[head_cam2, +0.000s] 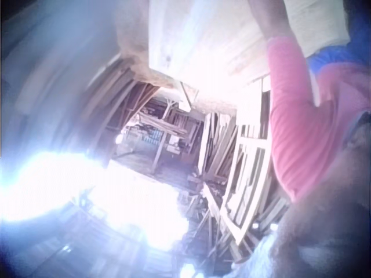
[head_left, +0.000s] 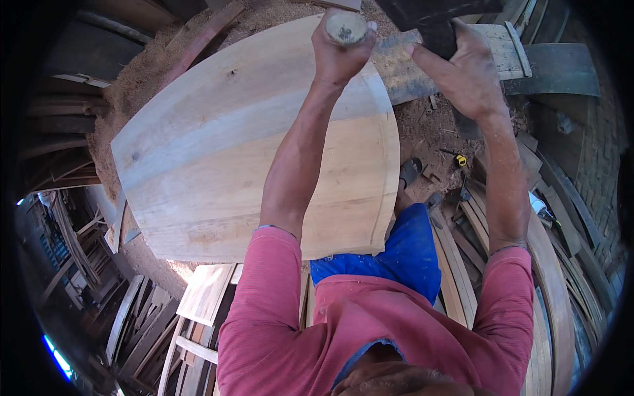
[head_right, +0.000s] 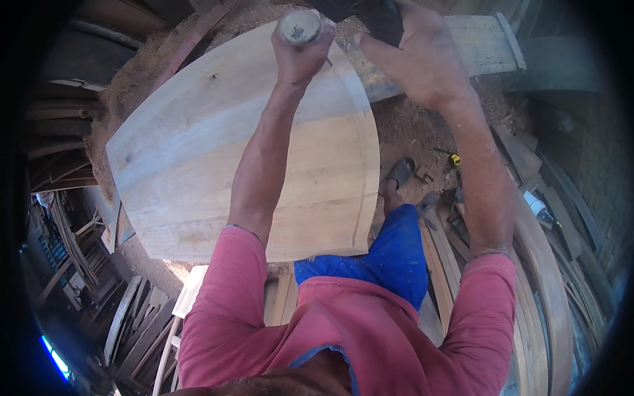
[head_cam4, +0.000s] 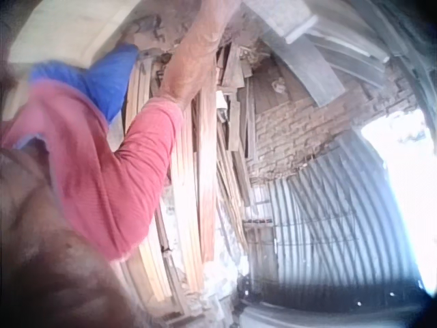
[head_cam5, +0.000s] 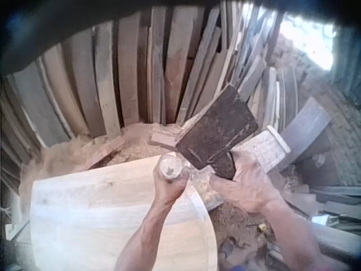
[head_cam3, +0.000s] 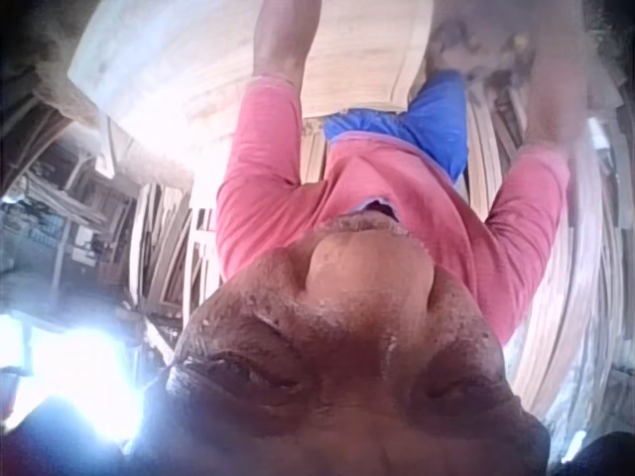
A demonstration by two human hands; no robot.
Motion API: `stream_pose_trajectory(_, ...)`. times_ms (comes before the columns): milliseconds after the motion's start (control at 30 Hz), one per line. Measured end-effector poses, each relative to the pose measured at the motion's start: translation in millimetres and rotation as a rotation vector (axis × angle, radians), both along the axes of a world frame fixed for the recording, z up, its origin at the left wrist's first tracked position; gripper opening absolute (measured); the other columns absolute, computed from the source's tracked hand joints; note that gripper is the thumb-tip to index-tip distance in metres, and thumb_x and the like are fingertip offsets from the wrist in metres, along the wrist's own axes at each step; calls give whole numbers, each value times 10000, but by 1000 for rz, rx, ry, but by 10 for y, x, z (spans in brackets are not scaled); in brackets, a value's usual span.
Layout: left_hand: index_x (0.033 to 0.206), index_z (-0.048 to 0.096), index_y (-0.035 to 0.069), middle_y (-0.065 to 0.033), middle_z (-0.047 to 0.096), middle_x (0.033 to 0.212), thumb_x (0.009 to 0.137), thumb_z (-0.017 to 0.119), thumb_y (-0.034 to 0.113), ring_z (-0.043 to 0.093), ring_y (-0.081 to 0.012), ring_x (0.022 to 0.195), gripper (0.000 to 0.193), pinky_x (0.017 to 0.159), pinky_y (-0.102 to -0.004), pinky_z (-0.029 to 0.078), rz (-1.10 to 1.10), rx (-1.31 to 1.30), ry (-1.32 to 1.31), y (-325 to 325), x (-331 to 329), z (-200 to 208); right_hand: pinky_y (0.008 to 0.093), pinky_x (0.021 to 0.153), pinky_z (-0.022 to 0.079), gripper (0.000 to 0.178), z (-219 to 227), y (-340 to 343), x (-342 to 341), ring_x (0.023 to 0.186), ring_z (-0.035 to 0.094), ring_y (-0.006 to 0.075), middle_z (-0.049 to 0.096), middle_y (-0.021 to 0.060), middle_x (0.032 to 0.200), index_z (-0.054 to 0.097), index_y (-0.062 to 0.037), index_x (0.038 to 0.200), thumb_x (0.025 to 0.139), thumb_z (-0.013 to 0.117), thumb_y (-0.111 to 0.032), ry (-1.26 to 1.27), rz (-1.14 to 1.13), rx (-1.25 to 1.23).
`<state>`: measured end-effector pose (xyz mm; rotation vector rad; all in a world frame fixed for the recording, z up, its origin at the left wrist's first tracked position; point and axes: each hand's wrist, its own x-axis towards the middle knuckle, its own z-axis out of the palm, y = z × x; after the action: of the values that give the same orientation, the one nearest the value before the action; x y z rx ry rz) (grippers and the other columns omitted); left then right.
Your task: The person uses a chisel and mallet to carve and shape the curved edge of a large wooden board. They repeatedly strike the chisel to remove wood shavings and refine the contour of the board's edge.
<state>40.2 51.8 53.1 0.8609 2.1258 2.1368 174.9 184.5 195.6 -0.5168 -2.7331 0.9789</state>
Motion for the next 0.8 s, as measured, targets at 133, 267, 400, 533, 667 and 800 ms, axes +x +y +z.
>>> stream_pose_trajectory(133, 996, 666, 45, -22, 707, 900, 810, 819, 60, 666, -107, 820, 241, 754, -292, 553, 55, -17, -75, 161, -156, -192, 257, 586, 482, 181, -101, -27, 328, 641, 603, 71, 645, 0, 699, 680, -19, 941, 885, 804, -138, 176, -116, -390)
stream_pose_trajectory(267, 1010, 695, 32, -46, 747, 947, 824, 812, 72, 707, -126, 887, 223, 799, -298, 568, -30, -78, -65, 242, -199, -100, 231, 588, 491, 120, -98, 94, 540, 647, 615, 72, 662, 22, 737, 680, -12, 942, 897, 784, -50, 416, -103, -493)
stream_pose_trajectory(400, 1024, 685, 36, -34, 738, 938, 835, 810, 81, 695, -117, 860, 231, 780, -295, 566, -47, -184, -70, 252, -172, -101, 245, 605, 485, 78, 41, 156, 658, 646, 610, 93, 665, 42, 775, 679, -12, 946, 914, 749, -23, 551, -106, -475)
stream_pose_trajectory(533, 1037, 666, 43, -12, 713, 902, 852, 808, 102, 667, -98, 810, 241, 743, -289, 556, -107, -107, -108, 340, -89, -67, 283, 651, 491, 88, 189, 285, 774, 675, 610, 129, 660, 66, 789, 668, -13, 989, 922, 725, -19, 598, -95, -461)
stream_pose_trajectory(667, 1034, 657, 43, 1, 695, 876, 856, 803, 94, 645, -84, 791, 235, 723, -280, 546, -99, -149, -88, 307, -112, -103, 327, 672, 503, 152, 308, 256, 804, 687, 603, 167, 648, 97, 806, 649, 13, 1059, 920, 710, 9, 693, -162, -518)
stream_pose_trajectory(800, 1039, 654, 39, -1, 693, 879, 854, 794, 76, 641, -85, 790, 235, 720, -279, 543, -115, -207, -98, 246, -134, -103, 344, 679, 508, 168, 308, 451, 880, 709, 598, 177, 640, 119, 827, 649, 26, 1076, 915, 696, 44, 764, -102, -445)
